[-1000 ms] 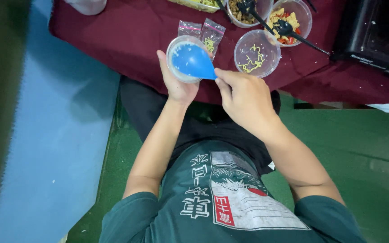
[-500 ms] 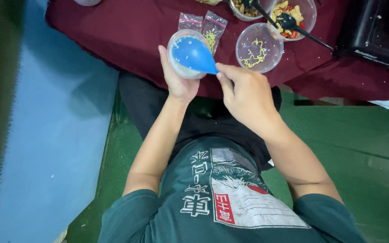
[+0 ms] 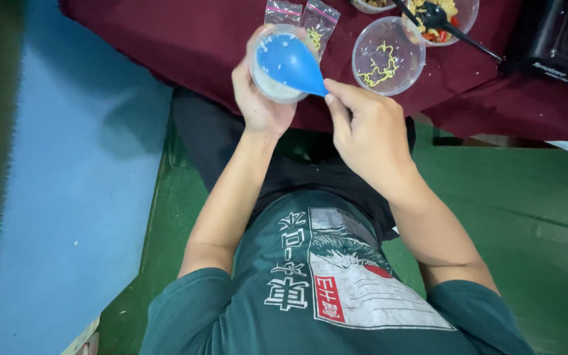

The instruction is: Preparing food by scooping rice into bowls and packing various ingredients and components into boxes.

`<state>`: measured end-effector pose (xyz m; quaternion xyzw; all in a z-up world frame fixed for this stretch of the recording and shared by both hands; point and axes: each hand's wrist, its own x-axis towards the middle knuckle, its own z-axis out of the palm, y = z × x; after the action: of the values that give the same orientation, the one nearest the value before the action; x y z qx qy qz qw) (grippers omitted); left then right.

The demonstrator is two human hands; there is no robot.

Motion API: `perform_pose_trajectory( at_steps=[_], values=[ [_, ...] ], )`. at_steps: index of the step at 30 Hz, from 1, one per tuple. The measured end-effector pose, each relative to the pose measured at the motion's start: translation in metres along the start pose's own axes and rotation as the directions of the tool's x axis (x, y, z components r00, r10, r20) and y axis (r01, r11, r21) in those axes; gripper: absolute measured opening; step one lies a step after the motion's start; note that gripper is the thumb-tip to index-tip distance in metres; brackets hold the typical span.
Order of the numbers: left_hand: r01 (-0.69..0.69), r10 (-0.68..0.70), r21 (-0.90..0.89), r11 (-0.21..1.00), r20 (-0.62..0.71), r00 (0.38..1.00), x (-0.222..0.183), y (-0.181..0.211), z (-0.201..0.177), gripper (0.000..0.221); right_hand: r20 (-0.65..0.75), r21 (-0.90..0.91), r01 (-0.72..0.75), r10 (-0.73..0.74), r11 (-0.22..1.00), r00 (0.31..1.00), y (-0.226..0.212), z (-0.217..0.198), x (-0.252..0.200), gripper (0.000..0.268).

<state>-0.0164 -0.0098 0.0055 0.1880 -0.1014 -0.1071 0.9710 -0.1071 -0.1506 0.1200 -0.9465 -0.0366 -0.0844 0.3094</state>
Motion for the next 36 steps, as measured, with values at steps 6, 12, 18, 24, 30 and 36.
perform_pose_trajectory(
  at_steps=[6, 12, 18, 24, 30, 36],
  values=[
    [-0.038, 0.044, 0.069, 0.997, -0.079, 0.996, 0.004, -0.004, -0.01, 0.041, 0.013, -0.009, 0.015, -0.015, 1.0, 1.0, -0.002, -0.002, -0.001, 0.026],
    [0.05, -0.05, -0.004, 0.999, -0.046, 0.998, 0.004, -0.004, -0.012, 0.065, 0.083, -0.04, 0.002, 0.001, 0.999, 0.997, -0.002, -0.003, 0.001, 0.026],
    [0.213, -0.208, -0.004, 0.977, -0.227, 0.951, 0.0, -0.005, -0.016, 0.072, 0.025, -0.115, -0.019, 0.023, 0.993, 0.999, 0.0, 0.004, -0.001, 0.027],
    [0.191, -0.129, 0.177, 0.966, -0.311, 0.942, -0.001, -0.006, -0.02, 0.076, 0.026, -0.156, -0.014, 0.018, 0.988, 1.0, 0.0, 0.003, -0.001, 0.026],
    [0.22, -0.182, 0.077, 0.972, -0.34, 0.923, -0.002, -0.006, -0.028, 0.074, 0.078, -0.022, -0.012, 0.014, 1.0, 0.997, -0.004, -0.009, 0.003, 0.026],
    [0.144, -0.144, -0.017, 0.989, -0.176, 0.974, 0.003, 0.0, -0.021, 0.04, 0.119, -0.052, -0.08, 0.086, 0.995, 0.989, 0.0, -0.005, 0.004, 0.027]
  ],
)
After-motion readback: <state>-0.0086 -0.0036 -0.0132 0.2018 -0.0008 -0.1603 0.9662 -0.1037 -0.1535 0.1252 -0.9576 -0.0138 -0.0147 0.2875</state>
